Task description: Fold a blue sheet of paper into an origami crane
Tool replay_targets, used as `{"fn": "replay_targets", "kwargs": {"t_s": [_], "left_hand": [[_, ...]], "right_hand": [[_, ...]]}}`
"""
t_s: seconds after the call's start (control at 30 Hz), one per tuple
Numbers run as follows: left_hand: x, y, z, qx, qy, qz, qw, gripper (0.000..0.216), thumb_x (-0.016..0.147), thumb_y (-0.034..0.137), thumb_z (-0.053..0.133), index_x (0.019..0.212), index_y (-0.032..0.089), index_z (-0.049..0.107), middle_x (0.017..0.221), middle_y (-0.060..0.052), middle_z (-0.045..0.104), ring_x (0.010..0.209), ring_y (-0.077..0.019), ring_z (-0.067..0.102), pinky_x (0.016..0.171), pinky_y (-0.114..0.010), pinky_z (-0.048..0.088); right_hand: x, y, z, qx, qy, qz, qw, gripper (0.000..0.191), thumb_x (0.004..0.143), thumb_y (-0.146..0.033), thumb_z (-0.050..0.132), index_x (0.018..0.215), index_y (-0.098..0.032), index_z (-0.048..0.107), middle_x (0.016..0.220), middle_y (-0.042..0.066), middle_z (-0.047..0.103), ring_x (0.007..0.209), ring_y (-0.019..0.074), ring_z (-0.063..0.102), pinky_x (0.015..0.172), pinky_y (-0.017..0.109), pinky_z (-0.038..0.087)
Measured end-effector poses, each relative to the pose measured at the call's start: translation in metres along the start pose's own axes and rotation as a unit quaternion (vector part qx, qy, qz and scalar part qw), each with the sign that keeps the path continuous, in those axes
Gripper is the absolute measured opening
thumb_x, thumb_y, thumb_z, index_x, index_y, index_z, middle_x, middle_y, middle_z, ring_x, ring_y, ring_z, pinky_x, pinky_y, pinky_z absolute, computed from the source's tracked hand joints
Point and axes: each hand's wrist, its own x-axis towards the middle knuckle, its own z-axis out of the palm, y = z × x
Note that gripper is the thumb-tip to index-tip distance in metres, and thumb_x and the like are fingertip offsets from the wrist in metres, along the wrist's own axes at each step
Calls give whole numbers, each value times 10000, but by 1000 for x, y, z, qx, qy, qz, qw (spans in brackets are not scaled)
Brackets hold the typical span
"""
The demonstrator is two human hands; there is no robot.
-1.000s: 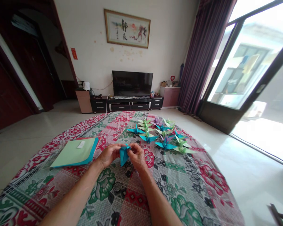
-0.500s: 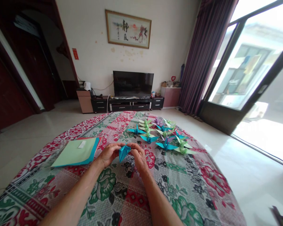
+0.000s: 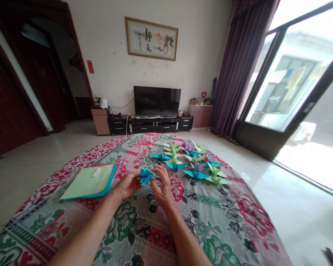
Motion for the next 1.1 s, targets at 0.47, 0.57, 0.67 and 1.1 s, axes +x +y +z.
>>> {"fn": "replay_targets", "kwargs": {"t_s": [0.47, 0.57, 0.67, 1.1], "left_hand": [[-13, -2, 15, 133, -17, 80, 988, 224, 618, 268, 689, 777, 110, 688, 707, -57, 670, 602, -116, 584, 533, -202, 445], [-15, -3, 17, 171, -35, 79, 982, 238, 643, 308, 672, 794, 124, 684, 713, -54, 673, 577, -116, 581, 520, -209, 438], [-17, -2, 17, 216, -46, 82, 972, 307, 680, 375, 640, 889, 153, 674, 773, -61, 680, 574, -134, 597, 502, -224, 434], [-17, 0, 13, 395, -86, 199, 893, 302, 730, 356, 584, 926, 157, 697, 502, -4, 609, 445, -115, 506, 468, -216, 357]], "right_hand": [[-2, 18, 4, 78, -27, 85, 993, 390, 681, -220, 590, 1068, -215, 544, 987, 54, 621, 916, 193, 589, 733, 293, 495], [1, 18, 3, 128, -12, 128, 983, 339, 689, -276, 615, 1011, -194, 548, 898, 47, 649, 829, 179, 608, 720, 293, 492], [4, 11, 0, 176, -16, 149, 973, 298, 688, -308, 628, 950, -184, 558, 852, 39, 664, 769, 171, 616, 715, 301, 487], [6, 2, -6, 187, 10, 173, 967, 368, 643, -349, 688, 948, -195, 552, 821, 21, 640, 708, 166, 596, 653, 291, 490]]}}
